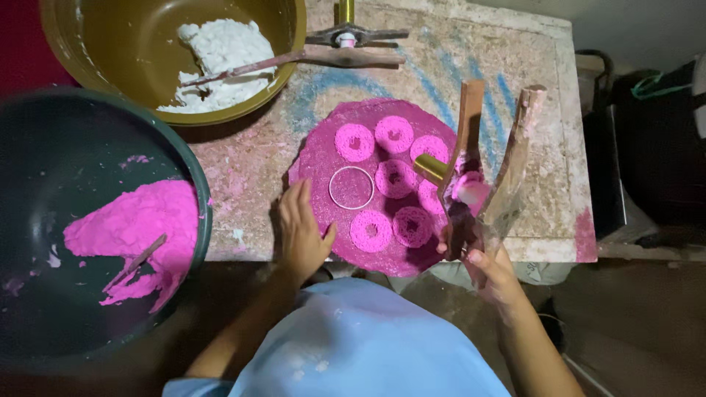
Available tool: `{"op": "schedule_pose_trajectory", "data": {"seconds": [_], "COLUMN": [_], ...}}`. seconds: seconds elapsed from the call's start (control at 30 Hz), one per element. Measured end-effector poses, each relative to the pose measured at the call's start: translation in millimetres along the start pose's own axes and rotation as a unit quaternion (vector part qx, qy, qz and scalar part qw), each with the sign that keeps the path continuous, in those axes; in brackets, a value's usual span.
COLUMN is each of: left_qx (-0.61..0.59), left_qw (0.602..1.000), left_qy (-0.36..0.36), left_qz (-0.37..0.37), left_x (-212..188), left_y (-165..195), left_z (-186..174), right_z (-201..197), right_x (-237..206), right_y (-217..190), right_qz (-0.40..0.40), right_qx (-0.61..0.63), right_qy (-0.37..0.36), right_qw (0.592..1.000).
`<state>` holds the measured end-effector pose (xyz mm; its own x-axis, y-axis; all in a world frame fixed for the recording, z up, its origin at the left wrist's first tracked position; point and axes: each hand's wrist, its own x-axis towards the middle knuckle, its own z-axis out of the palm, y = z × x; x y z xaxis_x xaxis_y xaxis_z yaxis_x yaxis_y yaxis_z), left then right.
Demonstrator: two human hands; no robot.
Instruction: The person presses pink paste into a wooden hand press and extrudes ring-shaped pieces onto a round board, arranging them in rows. They then fill the press with white paste and press pieces with white centers, adding them to the board.
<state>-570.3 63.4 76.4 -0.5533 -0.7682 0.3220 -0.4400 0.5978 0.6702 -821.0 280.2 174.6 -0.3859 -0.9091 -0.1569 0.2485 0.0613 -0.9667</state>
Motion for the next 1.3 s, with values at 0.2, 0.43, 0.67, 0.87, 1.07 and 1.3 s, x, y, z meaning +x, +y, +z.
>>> {"op": "schedule_pose_trajectory", "data": {"seconds": [0.2, 0.43, 0.67, 0.87, 1.07, 1.3], "left_qx": [0.015, 0.04, -0.857, -0.915, -0.94, -0.957], "left_qw": [0.995, 0.995, 0.46, 0.37, 0.34, 0.279], "left_qy": [-0.094, -0.091, -0.222, -0.159, -0.028, -0.004], "left_qz": [0.035, 0.02, -0.071, -0.023, -0.017, 0.081], "left_x": [32, 41, 115, 139, 169, 171], "left_y": [-10, -10, 15, 26, -18, -63], "left_z": [17, 18, -8, 11, 47, 61], "right_z": [11, 1, 13, 8, 30, 71], "right_x": [-5, -8, 22, 79, 141, 157], "right_y": [3, 3, -2, -61, -79, -64], "right_qz": [-0.005, 0.009, 0.251, 0.406, 0.366, 0.302], "right_qx": [0.008, -0.134, -0.007, -0.169, -0.361, -0.51], "right_qy": [-0.013, -0.031, -0.244, -0.269, -0.229, -0.19], "right_qw": [1.0, 0.99, 0.937, 0.857, 0.826, 0.783]}}
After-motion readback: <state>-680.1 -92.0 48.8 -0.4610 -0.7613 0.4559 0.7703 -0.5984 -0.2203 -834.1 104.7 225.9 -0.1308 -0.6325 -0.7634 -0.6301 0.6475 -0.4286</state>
